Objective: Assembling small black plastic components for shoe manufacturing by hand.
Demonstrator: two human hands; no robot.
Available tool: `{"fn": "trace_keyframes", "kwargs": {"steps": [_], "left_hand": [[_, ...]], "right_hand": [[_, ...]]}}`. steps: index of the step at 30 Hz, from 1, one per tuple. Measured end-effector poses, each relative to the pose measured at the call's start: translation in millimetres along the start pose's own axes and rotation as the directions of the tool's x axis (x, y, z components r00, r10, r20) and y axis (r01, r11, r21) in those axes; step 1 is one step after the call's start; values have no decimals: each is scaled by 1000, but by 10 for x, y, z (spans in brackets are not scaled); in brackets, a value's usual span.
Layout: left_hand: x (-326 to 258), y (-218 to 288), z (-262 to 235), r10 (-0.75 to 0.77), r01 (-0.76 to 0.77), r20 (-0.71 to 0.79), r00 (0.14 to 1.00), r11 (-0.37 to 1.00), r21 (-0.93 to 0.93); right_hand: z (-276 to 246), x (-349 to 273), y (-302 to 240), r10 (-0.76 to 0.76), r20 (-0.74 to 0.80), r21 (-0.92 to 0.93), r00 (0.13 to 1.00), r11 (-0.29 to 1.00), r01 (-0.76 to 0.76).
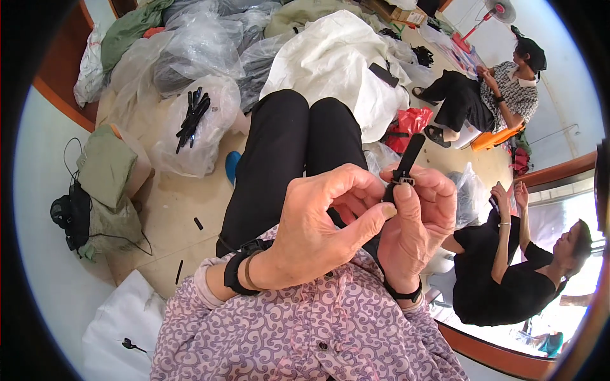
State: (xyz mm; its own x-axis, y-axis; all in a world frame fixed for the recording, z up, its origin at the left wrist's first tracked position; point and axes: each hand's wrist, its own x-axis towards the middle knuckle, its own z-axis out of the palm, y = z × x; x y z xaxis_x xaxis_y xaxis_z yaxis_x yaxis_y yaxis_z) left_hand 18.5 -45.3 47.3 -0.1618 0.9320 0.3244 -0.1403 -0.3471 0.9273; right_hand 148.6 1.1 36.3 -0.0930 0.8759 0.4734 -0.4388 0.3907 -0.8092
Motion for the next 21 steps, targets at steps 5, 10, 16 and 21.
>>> {"fn": "trace_keyframes", "kwargs": {"steps": [5, 10, 16, 21], "left_hand": [[-37, -45, 18, -142, 145, 47, 989, 987, -68], [-37, -67, 42, -166, 167, 17, 986, 978, -122], [-1, -121, 47, 14, -8, -39, 999, 990, 138], [-18, -167, 118, 88, -78, -111, 990, 993, 91]], "right_hand": [[-19, -47, 26, 10, 5, -17, 1000, 1000, -10], [-27, -69, 12, 89, 0, 44, 996, 995, -88], [-55, -84, 36, 118, -6, 87, 993, 989, -117], [-69, -106, 14, 109, -15, 62, 994, 992, -108]]}}
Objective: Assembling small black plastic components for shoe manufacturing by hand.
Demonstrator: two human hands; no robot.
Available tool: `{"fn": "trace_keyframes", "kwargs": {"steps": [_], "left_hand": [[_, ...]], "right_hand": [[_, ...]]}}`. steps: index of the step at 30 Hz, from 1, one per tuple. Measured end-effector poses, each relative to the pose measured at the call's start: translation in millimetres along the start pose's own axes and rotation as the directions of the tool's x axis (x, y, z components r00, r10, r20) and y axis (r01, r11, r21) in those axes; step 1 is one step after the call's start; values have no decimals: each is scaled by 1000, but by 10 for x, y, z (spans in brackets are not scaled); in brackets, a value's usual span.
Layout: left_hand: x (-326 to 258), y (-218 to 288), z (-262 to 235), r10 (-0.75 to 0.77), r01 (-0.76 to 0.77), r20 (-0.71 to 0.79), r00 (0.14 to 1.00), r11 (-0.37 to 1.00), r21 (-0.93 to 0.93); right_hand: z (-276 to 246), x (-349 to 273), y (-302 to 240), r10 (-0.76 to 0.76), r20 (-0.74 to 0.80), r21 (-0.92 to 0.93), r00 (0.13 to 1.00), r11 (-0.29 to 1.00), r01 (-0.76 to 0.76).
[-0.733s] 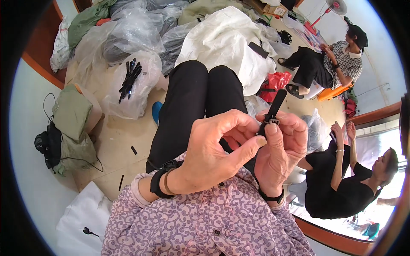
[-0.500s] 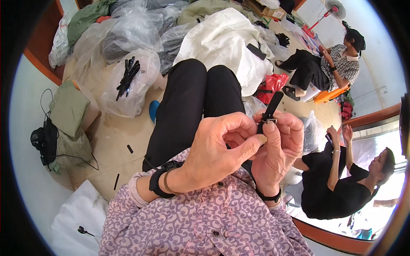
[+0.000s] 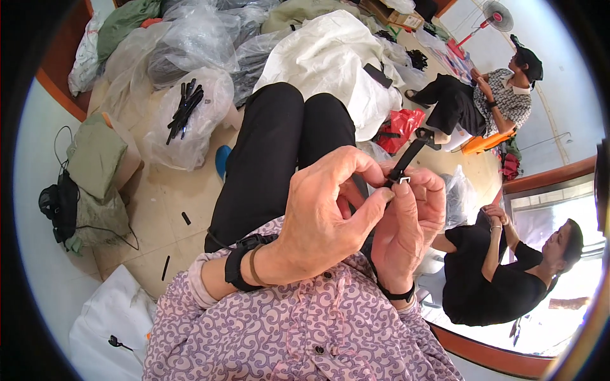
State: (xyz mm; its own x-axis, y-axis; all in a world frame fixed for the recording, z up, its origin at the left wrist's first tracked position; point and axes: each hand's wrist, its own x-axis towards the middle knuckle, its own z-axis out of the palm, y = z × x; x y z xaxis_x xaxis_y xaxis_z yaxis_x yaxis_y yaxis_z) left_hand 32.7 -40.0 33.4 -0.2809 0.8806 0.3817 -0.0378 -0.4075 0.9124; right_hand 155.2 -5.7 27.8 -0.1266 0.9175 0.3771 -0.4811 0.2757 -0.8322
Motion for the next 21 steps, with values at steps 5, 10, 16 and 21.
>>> {"fn": "trace_keyframes", "kwargs": {"steps": [5, 10, 16, 21], "left_hand": [[26, -36, 39, 69, -76, -100, 993, 995, -67], [12, -116, -7, 148, -146, -52, 988, 988, 46], [7, -175, -26, 183, -174, -76, 980, 978, 113], [27, -199, -16, 200, -188, -112, 973, 976, 113]], "right_hand": [[4, -16, 20, 2, -26, 0, 1000, 1000, -2], [2, -37, 37, 3, -43, -1, 999, 1000, -3], [4, -58, 42, 57, -68, -15, 996, 998, -58], [-9, -81, 37, 95, -71, -112, 993, 988, -102]]}}
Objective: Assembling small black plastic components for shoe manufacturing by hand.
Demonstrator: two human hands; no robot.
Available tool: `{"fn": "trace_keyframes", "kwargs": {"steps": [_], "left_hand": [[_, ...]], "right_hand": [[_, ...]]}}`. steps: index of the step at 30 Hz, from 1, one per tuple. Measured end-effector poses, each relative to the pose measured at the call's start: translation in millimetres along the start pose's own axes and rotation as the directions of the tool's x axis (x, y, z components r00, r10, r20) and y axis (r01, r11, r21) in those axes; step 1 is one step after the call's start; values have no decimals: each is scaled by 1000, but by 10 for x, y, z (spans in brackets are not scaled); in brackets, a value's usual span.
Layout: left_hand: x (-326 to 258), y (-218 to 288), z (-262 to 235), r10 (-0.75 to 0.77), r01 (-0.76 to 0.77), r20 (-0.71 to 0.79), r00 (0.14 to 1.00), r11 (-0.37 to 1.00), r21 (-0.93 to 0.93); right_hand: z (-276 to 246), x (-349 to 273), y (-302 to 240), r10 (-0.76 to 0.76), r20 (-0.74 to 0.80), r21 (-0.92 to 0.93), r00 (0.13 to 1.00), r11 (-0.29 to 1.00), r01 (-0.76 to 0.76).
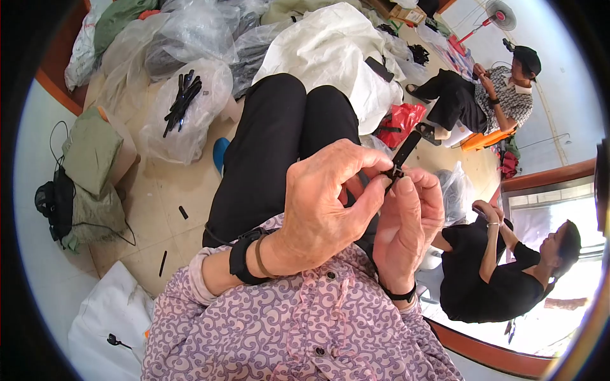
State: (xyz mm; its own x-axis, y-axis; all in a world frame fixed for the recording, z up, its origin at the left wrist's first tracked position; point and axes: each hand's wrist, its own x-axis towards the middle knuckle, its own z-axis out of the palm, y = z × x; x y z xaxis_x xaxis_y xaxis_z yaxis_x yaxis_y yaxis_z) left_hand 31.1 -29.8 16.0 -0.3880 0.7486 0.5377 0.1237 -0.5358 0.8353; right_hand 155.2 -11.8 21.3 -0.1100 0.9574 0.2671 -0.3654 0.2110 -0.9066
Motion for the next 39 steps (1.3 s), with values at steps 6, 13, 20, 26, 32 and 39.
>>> {"fn": "trace_keyframes", "kwargs": {"steps": [6, 13, 20, 26, 32, 39], "left_hand": [[-13, 3, -30, 29, -29, -2, 1000, 999, 30], [-15, 11, -63, 8, -10, 30, 1000, 998, 57], [-8, 18, -104, -4, -1, 70, 998, 997, 76], [1, -21, -139, 93, -111, 129, 987, 984, 138], [-13, -48, -139, 44, -55, 148, 988, 996, 72], [-14, -65, -168, -34, 42, 180, 983, 998, -43]], "right_hand": [[-66, 74, -30, 71, -17, 32, 997, 997, -70], [-87, 181, -70, 36, 22, -66, 999, 997, -35], [-57, 222, -82, 54, 3, -68, 999, 996, -53], [-85, 201, -76, 70, -17, -186, 997, 980, -72], [-115, 169, -70, 50, -1, -144, 999, 988, -50], [-150, 169, -97, 40, 31, -86, 999, 996, -37]]}}
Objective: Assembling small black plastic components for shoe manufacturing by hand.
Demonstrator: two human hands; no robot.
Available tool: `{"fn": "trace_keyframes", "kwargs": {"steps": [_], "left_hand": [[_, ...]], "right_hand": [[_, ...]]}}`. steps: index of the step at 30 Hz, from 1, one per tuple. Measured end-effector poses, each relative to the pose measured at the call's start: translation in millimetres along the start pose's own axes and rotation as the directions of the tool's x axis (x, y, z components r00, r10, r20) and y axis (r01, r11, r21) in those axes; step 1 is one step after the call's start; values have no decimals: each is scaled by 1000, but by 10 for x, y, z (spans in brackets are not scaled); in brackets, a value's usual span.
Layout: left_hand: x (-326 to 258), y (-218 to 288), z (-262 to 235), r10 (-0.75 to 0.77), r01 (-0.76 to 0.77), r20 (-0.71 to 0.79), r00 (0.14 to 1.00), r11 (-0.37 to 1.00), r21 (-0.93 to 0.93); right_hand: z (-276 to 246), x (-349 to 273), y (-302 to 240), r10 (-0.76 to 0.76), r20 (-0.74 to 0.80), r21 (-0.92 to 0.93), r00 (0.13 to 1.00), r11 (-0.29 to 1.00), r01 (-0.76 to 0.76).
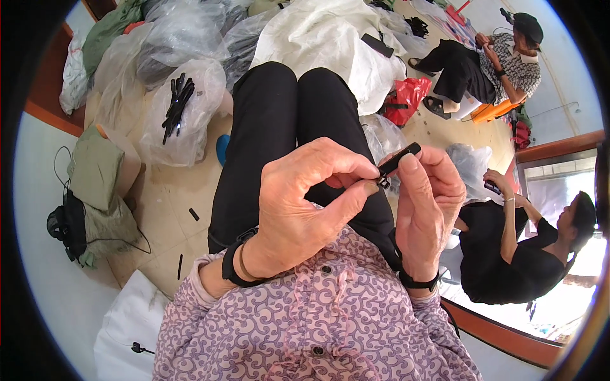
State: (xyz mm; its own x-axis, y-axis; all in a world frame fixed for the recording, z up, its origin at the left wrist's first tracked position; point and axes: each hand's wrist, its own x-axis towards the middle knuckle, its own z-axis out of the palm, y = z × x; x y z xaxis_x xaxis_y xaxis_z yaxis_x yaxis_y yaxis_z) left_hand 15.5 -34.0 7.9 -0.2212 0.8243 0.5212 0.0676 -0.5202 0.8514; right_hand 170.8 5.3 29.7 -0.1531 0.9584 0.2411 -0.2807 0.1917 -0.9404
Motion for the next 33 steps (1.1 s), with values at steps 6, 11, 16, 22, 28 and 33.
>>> {"fn": "trace_keyframes", "kwargs": {"steps": [6, 11, 16, 22, 28, 33], "left_hand": [[-27, 1, 4, -58, 59, 23, 998, 998, -28], [-32, 6, -6, -92, 94, 31, 995, 994, -47], [-46, 11, -25, -129, 132, 42, 991, 989, -74], [-43, 50, -29, -249, 259, 79, 965, 950, -176], [-52, 34, -43, -237, 252, 103, 966, 952, -176], [-57, 29, -32, -236, 249, 97, 967, 955, -160]], "right_hand": [[-20, -10, 0, 4, 15, -8, 1000, 1000, -4], [-53, -13, -9, 36, 41, -81, 999, 996, -33], [-76, 21, -8, 46, 109, -60, 993, 997, -40], [-149, 80, -23, 37, 199, -121, 979, 993, -13], [-202, 103, -13, 15, 267, -114, 964, 993, 16], [-204, 108, -28, 33, 259, -147, 965, 989, 6]]}}
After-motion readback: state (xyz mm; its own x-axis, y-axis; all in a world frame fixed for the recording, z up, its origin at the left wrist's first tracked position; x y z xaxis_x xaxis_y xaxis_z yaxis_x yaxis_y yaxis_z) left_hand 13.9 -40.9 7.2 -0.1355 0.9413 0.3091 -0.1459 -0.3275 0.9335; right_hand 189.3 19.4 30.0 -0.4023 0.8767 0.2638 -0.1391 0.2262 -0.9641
